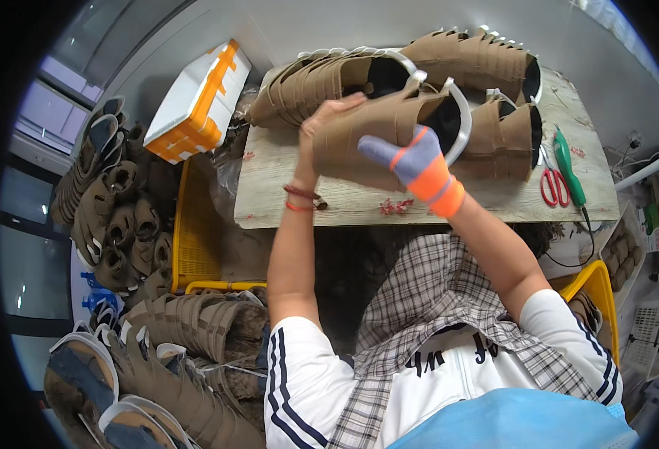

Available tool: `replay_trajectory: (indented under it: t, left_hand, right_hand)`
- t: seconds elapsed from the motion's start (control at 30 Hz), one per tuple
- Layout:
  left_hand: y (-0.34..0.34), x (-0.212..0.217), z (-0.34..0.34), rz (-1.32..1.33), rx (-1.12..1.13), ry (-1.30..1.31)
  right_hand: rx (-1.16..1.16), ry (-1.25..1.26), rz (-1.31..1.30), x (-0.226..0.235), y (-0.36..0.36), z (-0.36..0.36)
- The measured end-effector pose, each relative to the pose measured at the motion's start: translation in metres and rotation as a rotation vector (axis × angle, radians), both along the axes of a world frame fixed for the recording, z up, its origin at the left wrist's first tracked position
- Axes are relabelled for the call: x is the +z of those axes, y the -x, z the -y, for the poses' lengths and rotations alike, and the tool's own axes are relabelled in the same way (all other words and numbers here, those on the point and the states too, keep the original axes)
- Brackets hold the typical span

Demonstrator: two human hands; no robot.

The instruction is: The person trims the edges of brown shoe uppers using scissors and a green handheld tool. They repeatedly pick up shoe uppers from a yellow crate, trim the edges, and place them on a table. The person wears orange and gray gloves and works at a cluttered workstation.

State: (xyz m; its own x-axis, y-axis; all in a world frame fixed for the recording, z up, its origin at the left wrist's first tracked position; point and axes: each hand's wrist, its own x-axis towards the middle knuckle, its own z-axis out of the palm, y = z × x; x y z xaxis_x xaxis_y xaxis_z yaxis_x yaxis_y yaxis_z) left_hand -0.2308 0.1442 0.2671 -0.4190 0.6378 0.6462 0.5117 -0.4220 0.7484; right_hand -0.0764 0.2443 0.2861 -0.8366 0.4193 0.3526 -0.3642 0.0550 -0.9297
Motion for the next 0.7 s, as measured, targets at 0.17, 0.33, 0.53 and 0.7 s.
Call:
replay_trajectory:
  t: [0.17, 0.33, 0.53, 0.7]
  left_hand:
    - [0.169, -0.079, 0.053, 0.489, 0.678, -0.413]
    - [0.241, -0.122, 0.061, 0.79, 0.603, -0.314]
    - [0.287, -0.139, 0.08, 0.982, 0.286, -0.245]
    - [0.261, -0.117, 0.081, 0.996, 0.085, -0.13]
  right_hand:
    - [-0.637, -0.177, 0.234, -0.019, 0.101, -0.041]
    - [-0.803, -0.516, 0.623, -0.063, 0.155, -0.064]
    - [-0.117, 0.101, 0.103, -0.08, 0.172, -0.08]
    - [0.006, 0.051, 0.402, -0.096, 0.221, -0.128]
